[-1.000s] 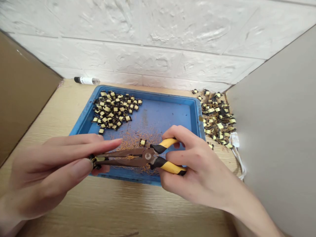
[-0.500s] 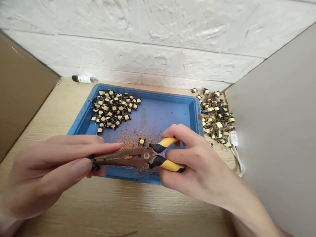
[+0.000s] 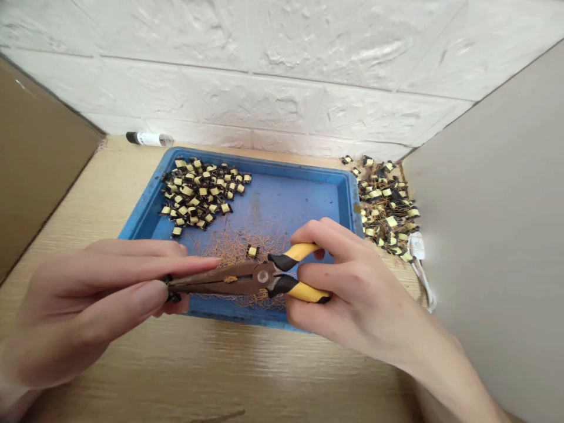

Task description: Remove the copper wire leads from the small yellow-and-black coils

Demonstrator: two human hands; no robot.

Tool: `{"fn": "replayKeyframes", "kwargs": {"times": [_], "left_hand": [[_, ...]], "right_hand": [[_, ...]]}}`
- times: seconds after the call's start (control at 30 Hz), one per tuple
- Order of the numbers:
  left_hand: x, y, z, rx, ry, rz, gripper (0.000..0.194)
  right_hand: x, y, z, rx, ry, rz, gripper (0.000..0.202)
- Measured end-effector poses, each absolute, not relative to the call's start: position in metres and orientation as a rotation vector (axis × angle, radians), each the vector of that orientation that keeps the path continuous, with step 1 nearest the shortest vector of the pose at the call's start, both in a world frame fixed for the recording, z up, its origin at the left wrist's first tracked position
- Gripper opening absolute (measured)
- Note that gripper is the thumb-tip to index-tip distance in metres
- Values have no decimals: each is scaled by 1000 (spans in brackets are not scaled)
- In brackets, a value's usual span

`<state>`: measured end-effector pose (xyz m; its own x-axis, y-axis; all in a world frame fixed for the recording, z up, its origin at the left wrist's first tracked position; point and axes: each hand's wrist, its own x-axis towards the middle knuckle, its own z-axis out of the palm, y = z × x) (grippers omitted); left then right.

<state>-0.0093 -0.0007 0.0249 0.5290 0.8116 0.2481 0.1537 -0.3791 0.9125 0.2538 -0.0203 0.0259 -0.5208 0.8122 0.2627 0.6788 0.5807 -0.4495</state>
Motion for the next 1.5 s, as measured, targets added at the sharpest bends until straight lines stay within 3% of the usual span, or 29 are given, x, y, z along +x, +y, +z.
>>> {"fn": "replayKeyframes", "kwargs": {"times": [0.87,1.13,1.5], "left_hand": [[-6,-2,24,1691,934,857,23],[-8,0,24,1524,863,949,37],[-11,1,21,1639,888,908,35]], "right_hand": [[255,-18,28,-1225,-2414,202,32],[256,-18,28,-1241,-2393,241,30],[255,-23,29,-1212,-2401,81,29]]}}
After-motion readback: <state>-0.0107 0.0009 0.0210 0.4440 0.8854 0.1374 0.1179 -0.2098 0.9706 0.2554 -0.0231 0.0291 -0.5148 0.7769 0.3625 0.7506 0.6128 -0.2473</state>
